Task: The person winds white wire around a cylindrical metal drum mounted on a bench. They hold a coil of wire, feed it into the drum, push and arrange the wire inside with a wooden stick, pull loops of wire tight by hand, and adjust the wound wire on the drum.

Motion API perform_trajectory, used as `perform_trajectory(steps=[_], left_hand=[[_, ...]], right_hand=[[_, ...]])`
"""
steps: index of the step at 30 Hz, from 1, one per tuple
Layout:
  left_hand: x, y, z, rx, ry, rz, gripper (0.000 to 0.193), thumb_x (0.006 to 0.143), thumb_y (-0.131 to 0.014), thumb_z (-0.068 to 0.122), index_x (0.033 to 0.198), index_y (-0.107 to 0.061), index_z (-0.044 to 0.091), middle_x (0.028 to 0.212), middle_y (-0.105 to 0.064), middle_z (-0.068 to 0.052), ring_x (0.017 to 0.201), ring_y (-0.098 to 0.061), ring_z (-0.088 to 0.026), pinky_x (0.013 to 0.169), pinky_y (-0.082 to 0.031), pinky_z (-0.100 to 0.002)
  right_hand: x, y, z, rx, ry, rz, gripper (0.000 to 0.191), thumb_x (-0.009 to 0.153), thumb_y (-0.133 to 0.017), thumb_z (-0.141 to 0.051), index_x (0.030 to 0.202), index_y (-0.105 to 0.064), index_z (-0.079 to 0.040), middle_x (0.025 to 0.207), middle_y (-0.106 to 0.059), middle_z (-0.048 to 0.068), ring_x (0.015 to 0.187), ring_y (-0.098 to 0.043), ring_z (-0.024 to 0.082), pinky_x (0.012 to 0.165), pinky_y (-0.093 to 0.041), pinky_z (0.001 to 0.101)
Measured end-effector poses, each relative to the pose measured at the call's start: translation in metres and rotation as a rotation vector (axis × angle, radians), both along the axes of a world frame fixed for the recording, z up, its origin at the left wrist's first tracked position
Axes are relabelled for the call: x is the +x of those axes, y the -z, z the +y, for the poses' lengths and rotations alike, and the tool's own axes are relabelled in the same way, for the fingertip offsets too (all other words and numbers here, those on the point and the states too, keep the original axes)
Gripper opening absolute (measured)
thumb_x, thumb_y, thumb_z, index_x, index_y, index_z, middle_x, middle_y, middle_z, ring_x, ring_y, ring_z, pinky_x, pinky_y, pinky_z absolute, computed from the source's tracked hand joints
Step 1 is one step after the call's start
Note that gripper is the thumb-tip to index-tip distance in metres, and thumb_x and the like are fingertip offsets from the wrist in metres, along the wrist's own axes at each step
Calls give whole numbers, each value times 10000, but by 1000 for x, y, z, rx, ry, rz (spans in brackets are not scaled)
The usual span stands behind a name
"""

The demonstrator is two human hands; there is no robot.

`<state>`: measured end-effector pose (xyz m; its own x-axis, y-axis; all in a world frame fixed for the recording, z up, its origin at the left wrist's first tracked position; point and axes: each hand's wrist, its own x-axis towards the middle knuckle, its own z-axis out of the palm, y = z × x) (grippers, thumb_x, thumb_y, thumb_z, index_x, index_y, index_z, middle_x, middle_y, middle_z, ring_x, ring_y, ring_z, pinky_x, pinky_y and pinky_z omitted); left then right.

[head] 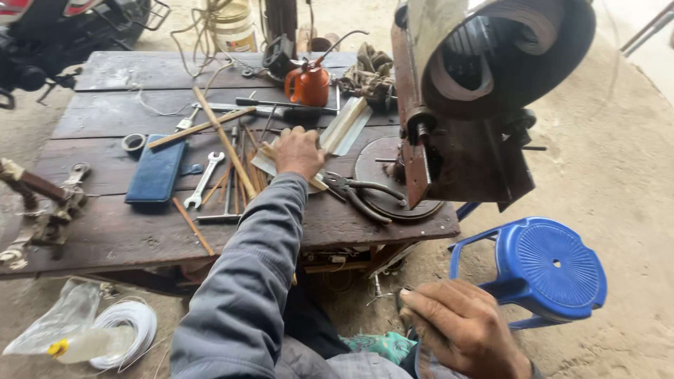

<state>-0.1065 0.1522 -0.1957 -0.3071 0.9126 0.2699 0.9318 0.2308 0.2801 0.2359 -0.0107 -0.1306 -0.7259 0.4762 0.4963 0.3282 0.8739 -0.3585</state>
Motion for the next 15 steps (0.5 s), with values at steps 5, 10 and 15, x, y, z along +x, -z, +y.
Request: perform_trajectory(steps=[5, 10, 15], left_hand=[[-28, -7, -5, -384, -133, -153, 651, 728, -857, 593, 1142, -678, 124, 1084, -696, -105, 1048, -639, -270, 897, -535, -440], [-78, -4, -20, -340, -10, -154, 643, 709, -895, 582, 1061, -709, 78, 1121, -702, -104, 1110, -640, -288, 959, -516, -424], [-96, 11, 4, 105, -77, -120, 294, 934, -700, 242, 1219, -758, 194, 1209, -690, -120, 1072, -655, -359, 903, -514, -491]], right_hand=[[44, 13, 6, -67, 312, -17, 217, 737, -821, -123, 942, -789, -57, 870, -780, 94, 794, -786, 203, 697, -635, 313], [88, 28, 8, -304, 683, -37, 177, 780, -811, -102, 950, -804, -56, 848, -803, 79, 759, -800, 157, 682, -653, 295], [89, 29, 17, -321, 714, -19, 144, 809, -806, -112, 945, -807, -63, 854, -799, 79, 801, -801, 158, 711, -610, 309]])
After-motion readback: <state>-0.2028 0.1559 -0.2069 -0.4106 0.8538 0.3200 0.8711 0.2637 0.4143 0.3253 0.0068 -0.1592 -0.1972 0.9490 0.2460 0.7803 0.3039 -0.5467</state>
